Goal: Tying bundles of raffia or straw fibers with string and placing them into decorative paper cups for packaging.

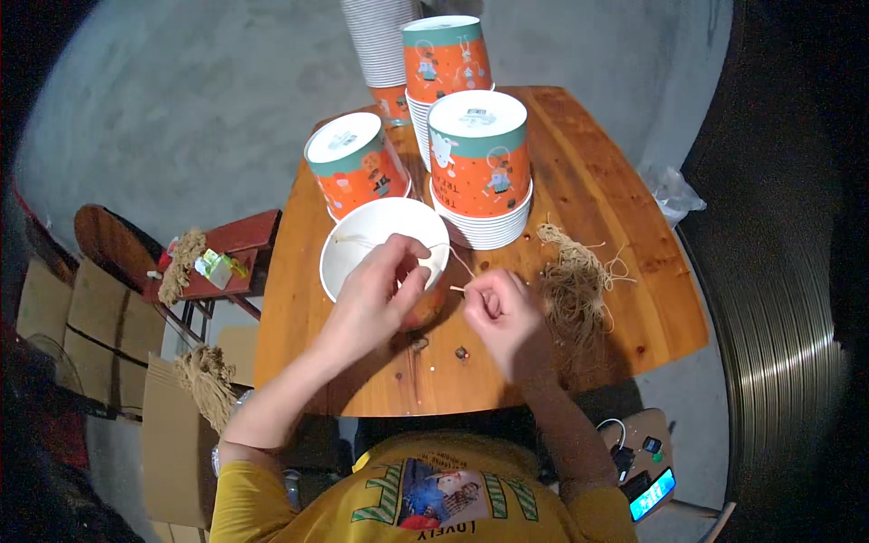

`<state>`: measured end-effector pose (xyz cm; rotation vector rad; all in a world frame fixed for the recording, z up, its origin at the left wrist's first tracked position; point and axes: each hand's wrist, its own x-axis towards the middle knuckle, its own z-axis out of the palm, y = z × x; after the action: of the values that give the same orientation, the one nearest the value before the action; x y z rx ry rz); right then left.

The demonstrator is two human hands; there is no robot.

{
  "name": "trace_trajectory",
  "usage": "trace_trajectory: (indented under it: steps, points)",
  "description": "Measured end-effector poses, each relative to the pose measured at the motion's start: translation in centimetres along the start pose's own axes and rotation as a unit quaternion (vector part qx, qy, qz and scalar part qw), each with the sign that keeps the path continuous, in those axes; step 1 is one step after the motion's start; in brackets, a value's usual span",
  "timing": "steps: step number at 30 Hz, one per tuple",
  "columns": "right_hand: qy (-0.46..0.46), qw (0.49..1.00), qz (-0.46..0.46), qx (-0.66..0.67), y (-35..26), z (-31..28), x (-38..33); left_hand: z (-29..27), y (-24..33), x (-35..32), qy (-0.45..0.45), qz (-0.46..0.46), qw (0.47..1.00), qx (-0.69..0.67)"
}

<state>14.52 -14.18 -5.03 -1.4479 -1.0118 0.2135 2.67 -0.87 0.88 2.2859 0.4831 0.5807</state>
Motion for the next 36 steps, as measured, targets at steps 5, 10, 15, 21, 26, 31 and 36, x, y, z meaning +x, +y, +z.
trace_trajectory:
  steps: [5, 10, 15, 21, 26, 31, 36]
  points:
    - [0.091, 0.983, -0.108, -0.12, 1.8, 1.5, 0.9, -0.5, -0.2, 0.5, -0.099, -0.036, 0.994, 0.035]
    - [0.075, 0.988, -0.095, -0.095, 2.0, 2.1, 1.1, -0.4, -0.2, 0.5, -0.13, -0.076, 0.988, -0.016]
    - [0.076, 0.987, -0.108, -0.089, 2.4, 2.4, 1.1, -0.5, -0.4, 0.5, -0.141, -0.07, 0.987, -0.009]
    - [0.078, 0.986, -0.122, -0.085, 2.8, 2.9, 1.3, -0.6, -0.4, 0.5, -0.151, -0.096, 0.984, -0.018]
    - [0.083, 0.984, -0.127, -0.092, 2.7, 3.0, 1.5, -0.5, -0.6, 0.6, -0.149, -0.073, 0.986, -0.018]
    - [0.093, 0.984, -0.123, -0.092, 2.9, 3.3, 1.7, -0.7, -0.6, 1.3, -0.168, -0.126, 0.975, -0.069]
    - [0.071, 0.987, -0.114, -0.088, 2.5, 3.3, 1.6, -0.1, -2.7, 2.4, -0.217, -0.08, 0.97, -0.071]
